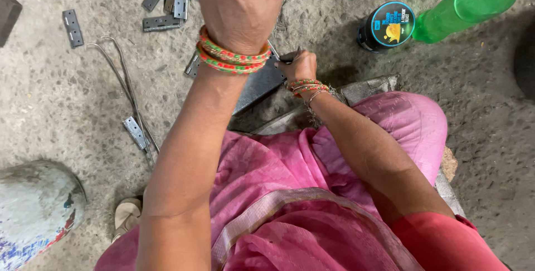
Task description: The person sits on the floor and repeatedly places small metal brackets onto a metal block, then uses a cylindrical metal rod to press or align them. Finished pieces are set aside on the floor. The person handles brackets and the rod throughout the clip.
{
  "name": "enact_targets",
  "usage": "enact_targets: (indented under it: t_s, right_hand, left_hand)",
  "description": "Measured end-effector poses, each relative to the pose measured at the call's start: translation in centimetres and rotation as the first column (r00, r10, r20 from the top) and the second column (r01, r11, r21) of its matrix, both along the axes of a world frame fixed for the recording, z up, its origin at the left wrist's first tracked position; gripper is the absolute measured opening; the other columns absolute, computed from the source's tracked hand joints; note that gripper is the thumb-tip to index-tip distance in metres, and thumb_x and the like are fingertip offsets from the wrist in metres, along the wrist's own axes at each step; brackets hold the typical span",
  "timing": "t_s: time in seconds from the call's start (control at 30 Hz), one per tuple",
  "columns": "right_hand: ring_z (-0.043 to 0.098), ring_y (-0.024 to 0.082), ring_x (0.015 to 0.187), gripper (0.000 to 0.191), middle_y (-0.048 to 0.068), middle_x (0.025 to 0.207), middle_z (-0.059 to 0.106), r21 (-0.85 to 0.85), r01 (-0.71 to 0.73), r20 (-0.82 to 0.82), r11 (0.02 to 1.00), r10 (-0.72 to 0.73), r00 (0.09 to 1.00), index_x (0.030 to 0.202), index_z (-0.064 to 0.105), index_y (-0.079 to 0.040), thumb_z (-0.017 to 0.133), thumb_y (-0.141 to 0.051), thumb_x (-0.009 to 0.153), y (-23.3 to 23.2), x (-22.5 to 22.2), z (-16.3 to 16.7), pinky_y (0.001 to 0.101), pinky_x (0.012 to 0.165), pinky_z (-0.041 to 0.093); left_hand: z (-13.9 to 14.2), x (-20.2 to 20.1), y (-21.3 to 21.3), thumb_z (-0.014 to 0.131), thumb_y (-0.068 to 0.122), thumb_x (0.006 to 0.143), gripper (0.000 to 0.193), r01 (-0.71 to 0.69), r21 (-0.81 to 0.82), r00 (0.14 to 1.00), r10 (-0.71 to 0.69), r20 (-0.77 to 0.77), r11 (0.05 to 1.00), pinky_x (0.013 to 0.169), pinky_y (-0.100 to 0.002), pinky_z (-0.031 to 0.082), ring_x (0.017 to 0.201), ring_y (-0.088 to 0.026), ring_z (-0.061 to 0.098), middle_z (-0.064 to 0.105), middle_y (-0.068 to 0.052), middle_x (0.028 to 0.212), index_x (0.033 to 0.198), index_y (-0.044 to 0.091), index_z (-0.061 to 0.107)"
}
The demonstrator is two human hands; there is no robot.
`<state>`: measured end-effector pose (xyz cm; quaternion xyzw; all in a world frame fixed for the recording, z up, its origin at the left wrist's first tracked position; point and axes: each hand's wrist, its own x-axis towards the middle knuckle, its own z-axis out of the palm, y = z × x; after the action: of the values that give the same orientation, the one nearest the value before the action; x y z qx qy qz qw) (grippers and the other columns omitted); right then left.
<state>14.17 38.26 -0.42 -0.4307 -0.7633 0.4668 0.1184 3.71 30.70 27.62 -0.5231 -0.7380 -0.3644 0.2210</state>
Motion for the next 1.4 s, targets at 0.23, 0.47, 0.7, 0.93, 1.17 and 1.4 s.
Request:
enact_targets:
  t_s: [0.23,0.47,0.7,0.93,1.17,1.4]
  right_hand:
    - [0.077,0.023,0.070,0.026,0.014,0.083,0.078,0.053,-0.002,-0.056,0.999,0.004,0.998,0.091,0.084,-0.010,0.091,-0.022,0.069,-0.6,-0.1,0.5,0.0350,0.070,0.061]
    - [0.076,0.024,0.071,0.028,0.013,0.084,0.078,0.091,-0.082,-0.024,0.993,0.084,0.996,0.092,0.083,-0.009,0.092,-0.024,0.070,-0.5,-0.6,0.3,0.0350,0.071,0.060]
    - [0.078,0.020,0.073,0.027,0.011,0.085,0.078,0.027,-0.040,-0.013,0.999,0.040,0.999,0.091,0.082,-0.009,0.092,-0.024,0.070,0.0,-0.3,0.8,0.0323,0.071,0.061]
    - [0.077,0.022,0.075,0.024,0.012,0.086,0.078,0.070,-0.013,0.005,0.997,0.013,1.000,0.091,0.084,-0.011,0.089,-0.022,0.071,-0.4,-0.2,1.9,0.0344,0.072,0.060]
    - [0.078,0.022,0.079,0.025,0.011,0.090,0.079,0.049,-0.053,-0.041,0.997,0.056,0.998,0.096,0.081,-0.010,0.086,-0.020,0.074,0.0,-0.3,0.1,0.0339,0.076,0.061]
    - [0.077,0.018,0.078,0.022,0.011,0.089,0.079,-0.034,0.019,-0.035,0.999,-0.020,0.999,0.099,0.081,-0.007,0.085,-0.018,0.081,1.3,-1.1,-0.6,0.0343,0.076,0.060]
  left_hand:
    - [-10.8,1.1,-5.2,0.062,0.027,0.098,0.037,-0.023,-0.689,0.994,0.093,0.065,0.724,0.053,-0.058,0.053,0.068,-0.045,0.072,0.073,-0.023,0.090,0.130,0.010,0.064]
    - [-12.0,-1.5,-9.3,0.064,0.027,0.100,0.021,-0.106,-0.780,0.957,0.277,0.090,0.617,0.062,-0.058,0.054,0.074,-0.043,0.073,0.072,-0.021,0.078,0.113,0.010,0.068]
    - [-1.8,-0.5,-2.9,0.065,0.020,0.107,0.018,-0.032,-0.046,0.996,0.036,0.077,0.998,0.058,-0.044,0.054,0.071,-0.033,0.072,0.072,-0.012,0.088,0.124,0.016,0.063]
    - [-9.0,1.3,-4.7,0.066,0.022,0.100,0.037,0.001,-0.485,0.968,0.121,0.221,0.874,0.054,-0.050,0.053,0.067,-0.037,0.072,0.072,-0.019,0.087,0.135,0.012,0.062]
    - [-18.1,0.8,-11.9,0.068,0.029,0.097,0.029,-0.134,-0.705,0.870,0.423,0.253,0.696,0.068,-0.057,0.053,0.080,-0.046,0.070,0.073,-0.022,0.086,0.123,0.016,0.069]
    - [-20.1,-2.8,-20.6,0.067,0.028,0.097,0.025,-0.382,-0.751,0.629,0.747,0.215,0.538,0.072,-0.058,0.052,0.085,-0.049,0.068,0.071,-0.025,0.088,0.120,0.020,0.072]
